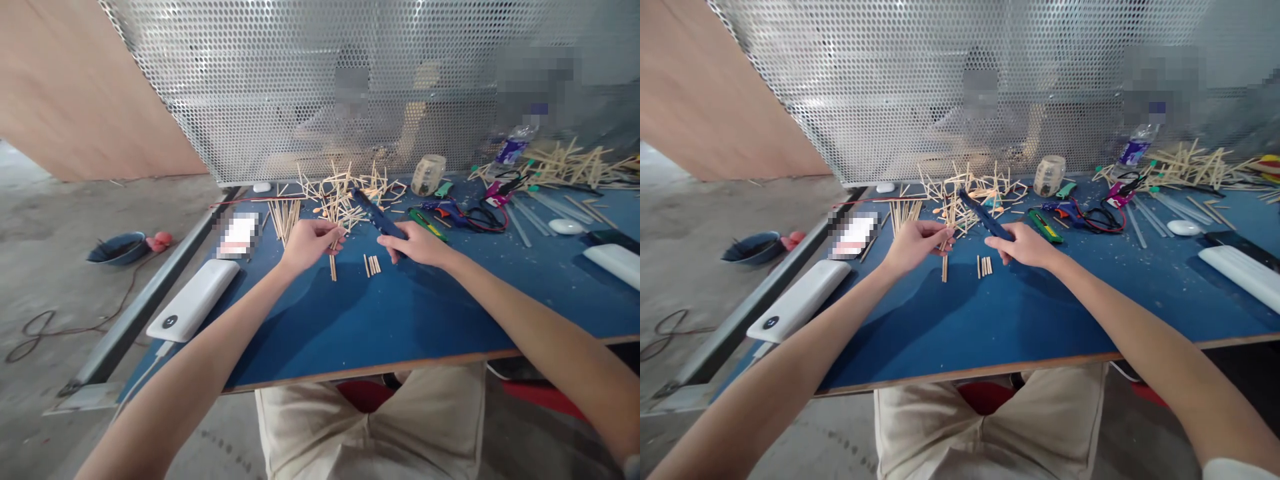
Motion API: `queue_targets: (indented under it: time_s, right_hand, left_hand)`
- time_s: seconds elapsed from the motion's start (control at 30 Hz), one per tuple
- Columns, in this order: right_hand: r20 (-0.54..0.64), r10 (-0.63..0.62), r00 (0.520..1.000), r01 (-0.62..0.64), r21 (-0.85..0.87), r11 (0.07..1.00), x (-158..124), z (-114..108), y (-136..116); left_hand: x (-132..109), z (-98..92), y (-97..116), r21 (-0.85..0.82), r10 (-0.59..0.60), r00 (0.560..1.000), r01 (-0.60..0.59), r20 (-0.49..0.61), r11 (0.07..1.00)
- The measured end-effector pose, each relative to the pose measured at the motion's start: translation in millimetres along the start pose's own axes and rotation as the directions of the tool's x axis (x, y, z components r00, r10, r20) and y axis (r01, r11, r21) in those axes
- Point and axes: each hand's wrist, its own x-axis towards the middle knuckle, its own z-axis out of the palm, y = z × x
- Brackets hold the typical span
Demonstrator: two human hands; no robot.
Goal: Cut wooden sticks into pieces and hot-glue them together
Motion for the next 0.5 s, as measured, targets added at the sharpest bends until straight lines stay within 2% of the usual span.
queue_targets:
  time_s: [0.13,0.3,0.4,0.5]
  right_hand:
    - [-0.014,-0.051,0.999,0.053,0.323,0.945,1.3,8.7,-1.9]
    - [0.008,-0.102,0.995,0.063,0.739,0.671,-0.8,17.0,-10.7]
    - [-0.009,-0.073,0.997,0.047,0.844,0.534,-5.5,14.1,-21.7]
    - [-0.074,0.002,0.997,0.065,0.883,0.465,-7.2,10.4,-29.0]
  left_hand:
    - [2.5,-1.5,-3.1,-0.007,0.021,1.000,-0.021,-0.015,1.000]
    - [1.8,1.0,-3.1,0.008,0.033,0.999,-0.033,0.019,0.999]
    - [0.5,2.9,-1.5,0.016,0.054,0.998,-0.054,0.025,0.998]
    - [-0.2,3.9,-0.9,0.017,0.072,0.997,-0.072,0.021,0.997]
